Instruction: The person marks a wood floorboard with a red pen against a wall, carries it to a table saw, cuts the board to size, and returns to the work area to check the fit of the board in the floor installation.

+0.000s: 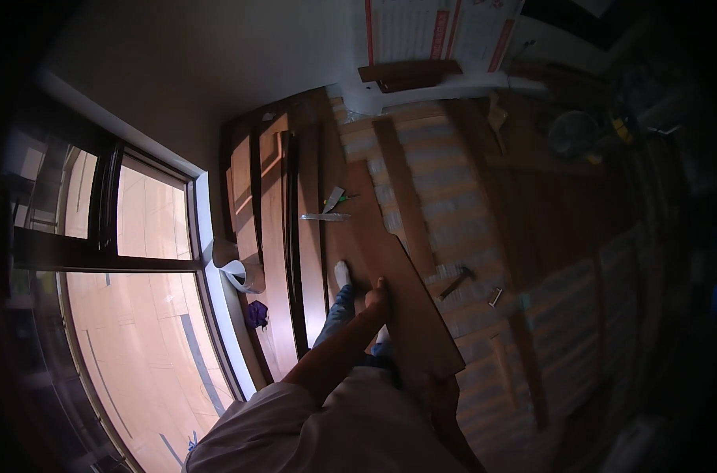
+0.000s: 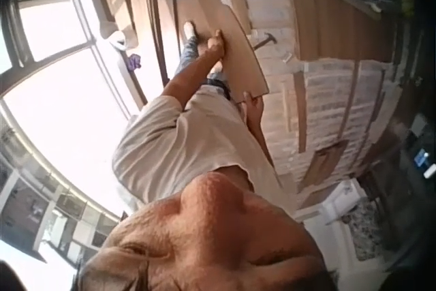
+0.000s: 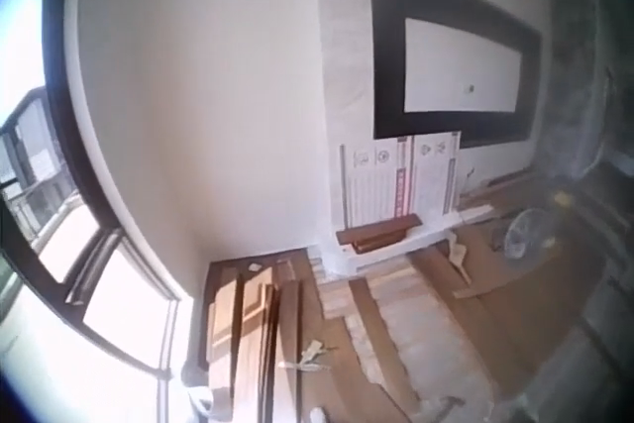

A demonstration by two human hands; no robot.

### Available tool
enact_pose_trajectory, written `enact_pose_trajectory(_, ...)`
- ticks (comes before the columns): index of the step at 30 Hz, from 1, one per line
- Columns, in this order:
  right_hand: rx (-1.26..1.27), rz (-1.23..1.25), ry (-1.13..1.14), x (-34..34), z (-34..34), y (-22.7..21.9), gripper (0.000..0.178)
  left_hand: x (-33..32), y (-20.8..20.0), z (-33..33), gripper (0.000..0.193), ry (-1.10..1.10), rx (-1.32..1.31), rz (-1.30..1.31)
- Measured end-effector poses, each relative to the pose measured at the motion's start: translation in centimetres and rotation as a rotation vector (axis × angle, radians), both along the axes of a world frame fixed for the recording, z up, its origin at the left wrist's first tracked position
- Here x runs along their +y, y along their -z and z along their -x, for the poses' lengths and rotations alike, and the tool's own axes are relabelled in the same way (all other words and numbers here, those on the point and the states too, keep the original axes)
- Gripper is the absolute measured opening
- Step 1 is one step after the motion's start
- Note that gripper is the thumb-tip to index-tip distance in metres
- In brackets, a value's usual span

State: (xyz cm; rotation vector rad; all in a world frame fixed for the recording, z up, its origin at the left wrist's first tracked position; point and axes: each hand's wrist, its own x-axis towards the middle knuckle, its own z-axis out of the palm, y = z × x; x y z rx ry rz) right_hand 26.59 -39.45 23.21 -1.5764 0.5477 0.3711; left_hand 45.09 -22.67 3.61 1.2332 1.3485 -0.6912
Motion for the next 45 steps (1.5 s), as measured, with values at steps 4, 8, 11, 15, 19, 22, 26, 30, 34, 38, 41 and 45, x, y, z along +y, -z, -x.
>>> enact_pose_trajectory(4,0.118,0.058,0.160,4.2,-6.1,1.1,0.036,3.9,2.2,-5.3,0.070,1.248,-0.095,-0.159)
enact_pose_trajectory(8,0.105,0.076,0.134,6.6,-10.8,3.0,0.045,7.3,2.6,-12.1,0.071,1.925,-0.197,-0.279)
enact_pose_trajectory(11,0.063,0.131,0.118,6.8,-13.6,4.6,0.049,8.0,2.2,-17.9,0.069,1.643,-0.269,-0.129)
enact_pose_trajectory(15,0.103,0.264,-0.089,10.2,-19.9,4.4,0.043,14.9,7.3,-21.8,0.066,0.970,-0.280,0.065)
enact_pose_trajectory(19,-0.037,0.466,-0.191,7.9,-22.1,10.8,0.039,14.2,8.1,-27.4,0.058,-0.058,-0.384,0.637)
enact_pose_trajectory(22,-0.074,0.369,-0.256,7.3,-27.5,13.7,0.038,17.5,11.3,-32.5,0.051,0.489,-0.539,0.386)
enact_pose_trajectory(26,0.272,0.088,-0.216,7.2,-35.0,14.1,0.042,18.7,12.2,-37.0,0.047,1.081,-0.529,0.032)
enact_pose_trajectory(30,0.317,-0.310,0.145,9.2,-39.5,14.8,0.041,20.1,12.5,-41.3,0.042,0.809,-0.717,0.108)
enact_pose_trajectory(34,0.302,-0.563,0.490,12.9,-45.9,13.6,0.031,23.1,18.1,-45.2,0.039,0.377,-0.446,0.290)
enact_pose_trajectory(38,0.132,-0.362,0.600,12.5,-48.2,16.4,0.029,18.6,19.5,-52.3,0.034,0.648,-0.367,0.109)
enact_pose_trajectory(41,0.378,-0.350,1.008,12.2,-52.8,15.2,0.044,19.0,19.3,-53.7,0.029,0.298,-0.353,0.557)
enact_pose_trajectory(45,0.355,0.159,0.592,10.5,-54.9,25.9,0.066,22.6,24.7,-56.1,0.051,0.992,-0.316,0.248)
